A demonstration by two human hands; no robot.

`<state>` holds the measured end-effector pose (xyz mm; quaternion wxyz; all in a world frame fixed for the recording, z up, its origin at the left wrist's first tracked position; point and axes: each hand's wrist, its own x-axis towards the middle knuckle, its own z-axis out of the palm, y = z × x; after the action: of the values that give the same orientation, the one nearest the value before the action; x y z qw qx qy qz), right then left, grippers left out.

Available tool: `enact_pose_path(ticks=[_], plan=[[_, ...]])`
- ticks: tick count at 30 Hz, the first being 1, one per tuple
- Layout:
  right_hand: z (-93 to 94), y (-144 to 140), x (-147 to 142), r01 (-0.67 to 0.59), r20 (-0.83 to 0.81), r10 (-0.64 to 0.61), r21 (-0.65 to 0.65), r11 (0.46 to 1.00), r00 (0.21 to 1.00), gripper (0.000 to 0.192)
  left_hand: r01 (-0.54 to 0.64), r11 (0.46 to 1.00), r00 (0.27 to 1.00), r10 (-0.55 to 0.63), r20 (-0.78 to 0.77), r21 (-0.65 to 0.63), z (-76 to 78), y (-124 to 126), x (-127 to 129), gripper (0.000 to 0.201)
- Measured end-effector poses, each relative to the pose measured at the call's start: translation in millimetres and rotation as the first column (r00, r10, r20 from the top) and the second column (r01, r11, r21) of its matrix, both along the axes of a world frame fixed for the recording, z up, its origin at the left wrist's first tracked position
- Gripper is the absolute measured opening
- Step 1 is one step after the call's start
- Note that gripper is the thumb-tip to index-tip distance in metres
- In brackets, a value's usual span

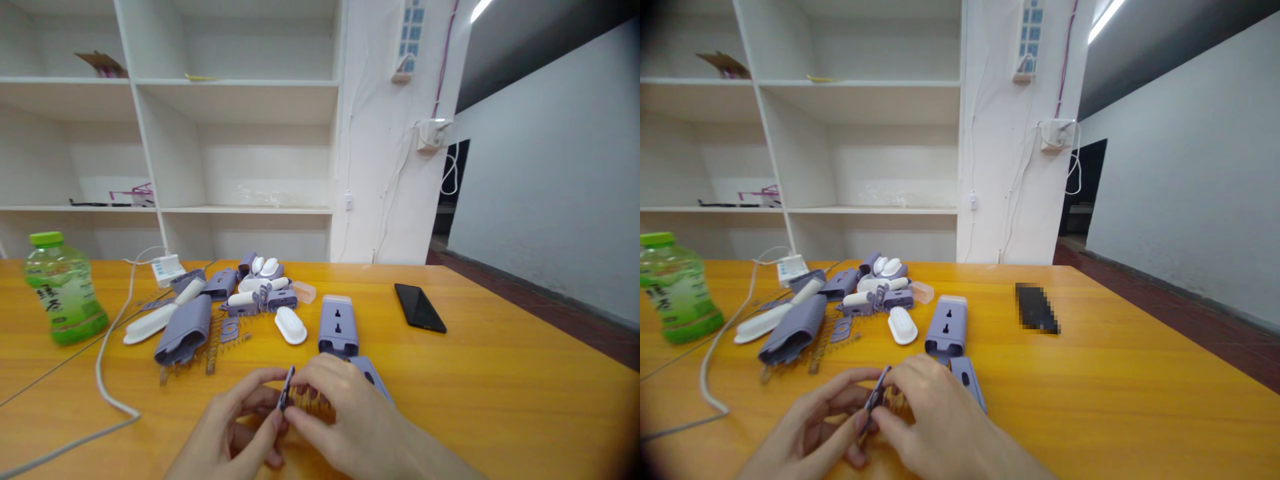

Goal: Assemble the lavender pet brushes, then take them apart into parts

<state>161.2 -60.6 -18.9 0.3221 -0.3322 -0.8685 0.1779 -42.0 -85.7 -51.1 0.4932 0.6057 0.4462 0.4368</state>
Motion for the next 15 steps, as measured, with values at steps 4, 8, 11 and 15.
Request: enact_pose_path(ticks=[4, 8, 11, 15], plan=[[2.1, -1.3, 0.4, -0.009, 0.016, 0.009, -0.006, 1.0, 1.0, 0.018, -0.059, 0.997, 0.998, 0.061, -0.029, 0.053, -4.4, -1.9, 1.8, 0.057], [2.4, -1.4, -0.3, 0.005, 0.013, -0.005, -0.011, 1.0, 1.0, 0.019, -0.043, 0.996, 0.995, 0.05, -0.09, 0.077, -5.8, 0.0, 1.4, 0.053], [1.4, -1.1, -1.2, 0.011, 0.003, -0.011, -0.006, 1.0, 1.0, 0.019, -0.055, 0.992, 0.986, 0.072, -0.152, 0.116, -8.8, 0.6, -0.3, 0.051], [0.0, -1.1, -1.3, 0.015, -0.002, -0.015, 0.003, 1.0, 1.0, 0.016, -0.04, 0.99, 0.979, 0.066, -0.191, 0.135, -11.1, -0.9, -1.9, 0.048]])
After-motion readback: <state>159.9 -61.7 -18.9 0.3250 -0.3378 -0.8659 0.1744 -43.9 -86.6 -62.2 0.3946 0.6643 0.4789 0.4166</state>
